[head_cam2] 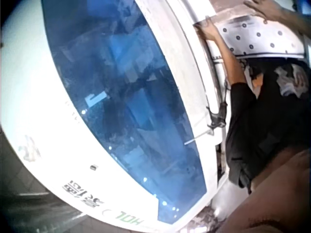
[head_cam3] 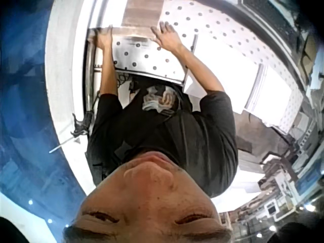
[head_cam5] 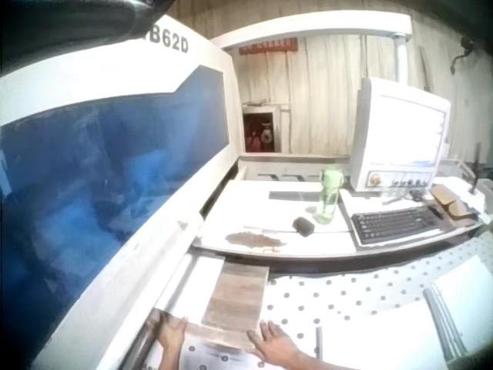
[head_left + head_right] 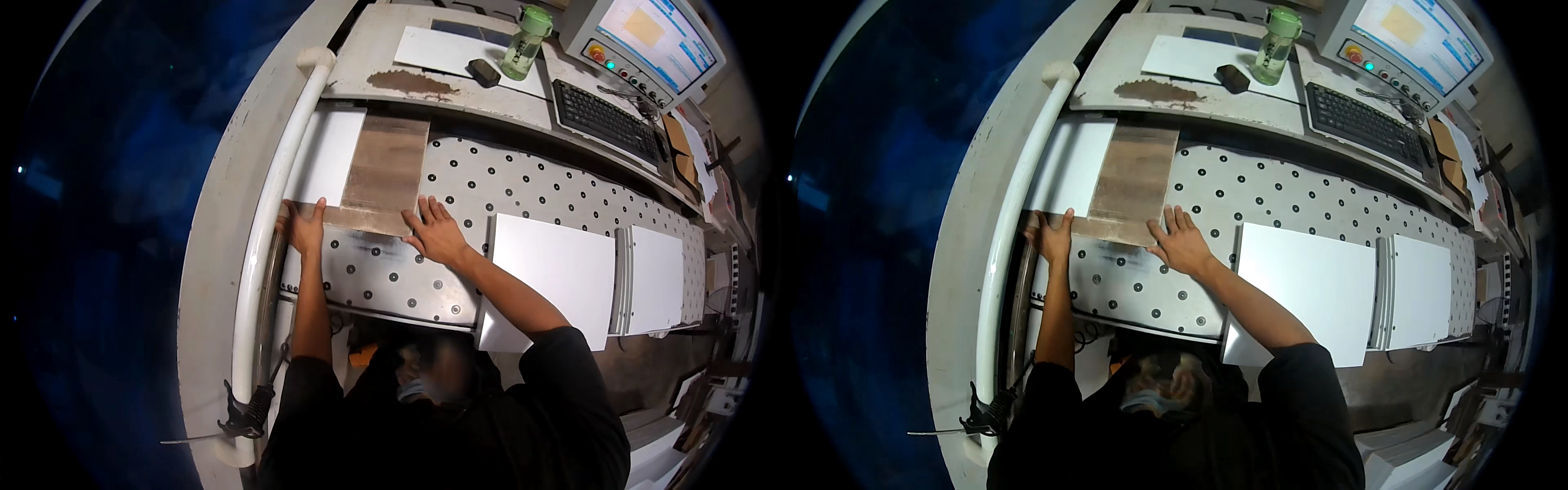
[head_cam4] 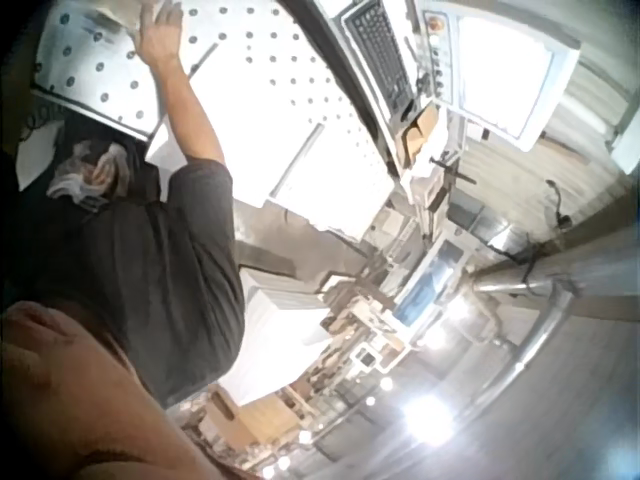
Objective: The person places white rectangular panels onto a perforated machine bed, aligns them, and uses a handheld tool to press or secure them. The person repeatedly removes and replaces panels, adjusting their positions and using the tool on the edges and surfaces.
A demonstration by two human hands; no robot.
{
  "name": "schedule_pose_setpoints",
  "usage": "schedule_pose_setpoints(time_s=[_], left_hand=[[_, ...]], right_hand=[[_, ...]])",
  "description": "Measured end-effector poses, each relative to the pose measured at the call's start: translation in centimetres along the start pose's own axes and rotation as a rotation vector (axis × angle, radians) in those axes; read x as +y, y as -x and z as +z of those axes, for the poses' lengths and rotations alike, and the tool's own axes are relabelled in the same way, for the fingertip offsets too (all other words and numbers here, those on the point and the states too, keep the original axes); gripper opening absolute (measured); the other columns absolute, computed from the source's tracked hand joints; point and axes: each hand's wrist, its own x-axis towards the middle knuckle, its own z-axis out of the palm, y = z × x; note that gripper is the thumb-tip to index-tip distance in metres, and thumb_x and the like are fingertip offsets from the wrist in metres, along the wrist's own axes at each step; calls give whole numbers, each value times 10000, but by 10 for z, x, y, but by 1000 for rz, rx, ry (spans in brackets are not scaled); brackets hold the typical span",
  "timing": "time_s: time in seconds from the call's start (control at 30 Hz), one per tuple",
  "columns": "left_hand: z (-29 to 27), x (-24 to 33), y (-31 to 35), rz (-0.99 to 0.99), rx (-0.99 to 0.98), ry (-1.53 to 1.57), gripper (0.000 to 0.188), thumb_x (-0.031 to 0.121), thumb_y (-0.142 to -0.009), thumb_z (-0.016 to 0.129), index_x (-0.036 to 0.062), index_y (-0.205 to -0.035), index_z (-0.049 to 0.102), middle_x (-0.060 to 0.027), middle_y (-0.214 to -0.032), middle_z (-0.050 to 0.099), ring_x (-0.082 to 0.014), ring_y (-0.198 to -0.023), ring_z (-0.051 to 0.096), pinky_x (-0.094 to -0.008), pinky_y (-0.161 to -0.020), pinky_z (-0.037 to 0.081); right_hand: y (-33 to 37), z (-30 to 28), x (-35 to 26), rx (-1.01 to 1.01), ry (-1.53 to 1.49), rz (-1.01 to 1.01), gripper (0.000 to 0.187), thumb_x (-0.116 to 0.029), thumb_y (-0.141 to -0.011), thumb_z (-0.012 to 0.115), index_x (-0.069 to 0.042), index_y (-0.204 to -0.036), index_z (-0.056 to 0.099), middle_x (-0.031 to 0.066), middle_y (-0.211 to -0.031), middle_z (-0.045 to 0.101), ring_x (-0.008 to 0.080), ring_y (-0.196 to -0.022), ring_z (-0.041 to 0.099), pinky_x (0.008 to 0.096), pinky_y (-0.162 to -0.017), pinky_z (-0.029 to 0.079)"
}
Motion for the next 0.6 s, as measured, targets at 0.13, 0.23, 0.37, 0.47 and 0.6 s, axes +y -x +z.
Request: schedule_pose_setpoints(time_s=[0.13,0.23,0.37,0.47,0.6], left_hand=[[0,3,-3,-6,42,-34,1199,842,-755,624,30,-1585,325,-443,-1558,221,-540,-1500,147,-543,-1227,166],[-1,-4,-1,-33,16,-53,1197,841,-755,626,39,-1590,321,-437,-1568,206,-531,-1519,94,-536,-1237,143],[-2,2,-4,-5,37,-31,1207,854,-739,631,40,-1582,344,-433,-1540,285,-530,-1505,152,-541,-1219,217],[-4,1,-6,-6,44,-55,1194,845,-753,630,30,-1579,345,-424,-1540,296,-529,-1504,151,-551,-1217,216],[-9,0,-2,-21,25,-73,1167,826,-776,628,24,-1576,347,-421,-1545,287,-542,-1500,143,-554,-1214,220]], right_hand=[[-1,-4,-10,5,-85,54,580,-447,-985,586,-96,-1434,485,380,-1472,406,568,-1383,386,586,-1164,327],[-3,-5,-29,85,-157,77,578,-312,-937,665,-76,-1432,482,360,-1517,346,540,-1443,297,612,-1180,271],[-44,8,-53,25,-347,88,669,-218,-872,691,-60,-1470,436,348,-1544,305,514,-1469,257,616,-1209,187],[-86,29,-68,71,-423,59,759,-243,-814,726,-38,-1481,428,321,-1531,355,461,-1487,265,634,-1210,144],[-117,46,-95,56,-463,45,745,-287,-823,705,-42,-1475,442,306,-1547,362,423,-1495,275,640,-1213,130]])
